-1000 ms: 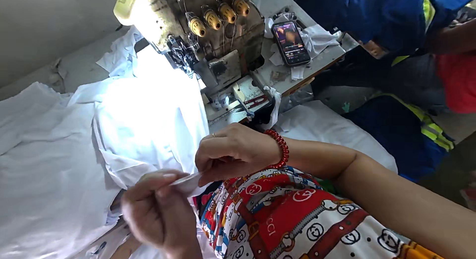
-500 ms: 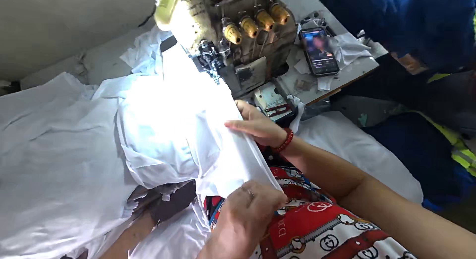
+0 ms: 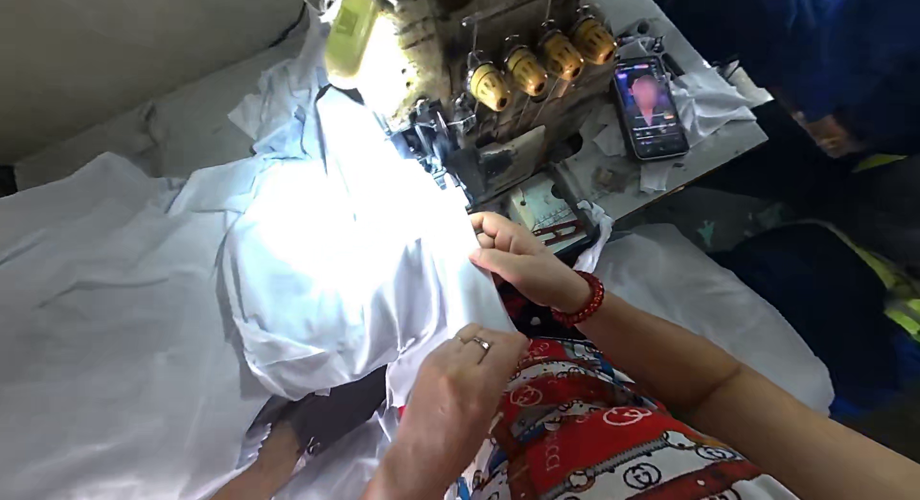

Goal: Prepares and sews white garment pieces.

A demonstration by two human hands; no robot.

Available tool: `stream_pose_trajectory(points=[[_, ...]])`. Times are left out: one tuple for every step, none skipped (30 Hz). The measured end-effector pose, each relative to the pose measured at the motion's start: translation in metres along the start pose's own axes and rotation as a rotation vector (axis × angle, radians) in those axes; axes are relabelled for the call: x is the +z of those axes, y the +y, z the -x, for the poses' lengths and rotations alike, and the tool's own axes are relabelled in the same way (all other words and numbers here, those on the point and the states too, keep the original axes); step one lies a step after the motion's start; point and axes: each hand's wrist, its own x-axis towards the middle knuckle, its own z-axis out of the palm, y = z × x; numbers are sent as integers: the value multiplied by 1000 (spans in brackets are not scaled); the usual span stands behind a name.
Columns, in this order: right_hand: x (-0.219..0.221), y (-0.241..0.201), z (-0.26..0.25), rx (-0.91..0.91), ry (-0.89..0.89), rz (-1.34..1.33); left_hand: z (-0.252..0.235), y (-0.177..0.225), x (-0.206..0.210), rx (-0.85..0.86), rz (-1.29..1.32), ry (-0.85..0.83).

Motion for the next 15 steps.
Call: stream_pose_trajectory(points=[[-1,0,-1,4,0,-9,-7,-4,-3,10,-28,-11],[-2,2,-2,-6,-4,-17,-13,-9,-6,16,-49,-23],[-2,3,-4,-24,-7,-29,-20,-13,-10,16,-60,-38],[-4,4,-5,-40,-12,-38,-26,-17,-12,11,-73,-49],[-4,4,-6,-53,-10,-45,-31,-20,-14,0,-86,-61],[-5,5,-7,-67,-7,-55,-36,-22,-16,-14,-97,-69],[-5,6,-7,-79,-1,-69,-41,-24,-17,-24,-114,-69],[-6,7,-7,-84,5,-89,-45,-26,-17,-32,-136,-61],[-7,8,-7,-78,6,-109,-48,-28,-16,-37,-154,-52],[-8,8,-6,-64,8,-129,-50,-30,-15,-36,-161,-43],[-10,8,-5,-49,9,-144,-51,-32,-13,-29,-159,-31],[-11,7,-4,-33,9,-158,-51,-35,-11,-10,-149,-13],[-12,7,-3,-15,13,-168,-51,-39,-8,18,-134,13],[-13,6,-1,-4,19,-169,-49,-43,-4,49,-127,54],[-15,6,1,-3,17,-147,-47,-48,2,75,-160,110]])
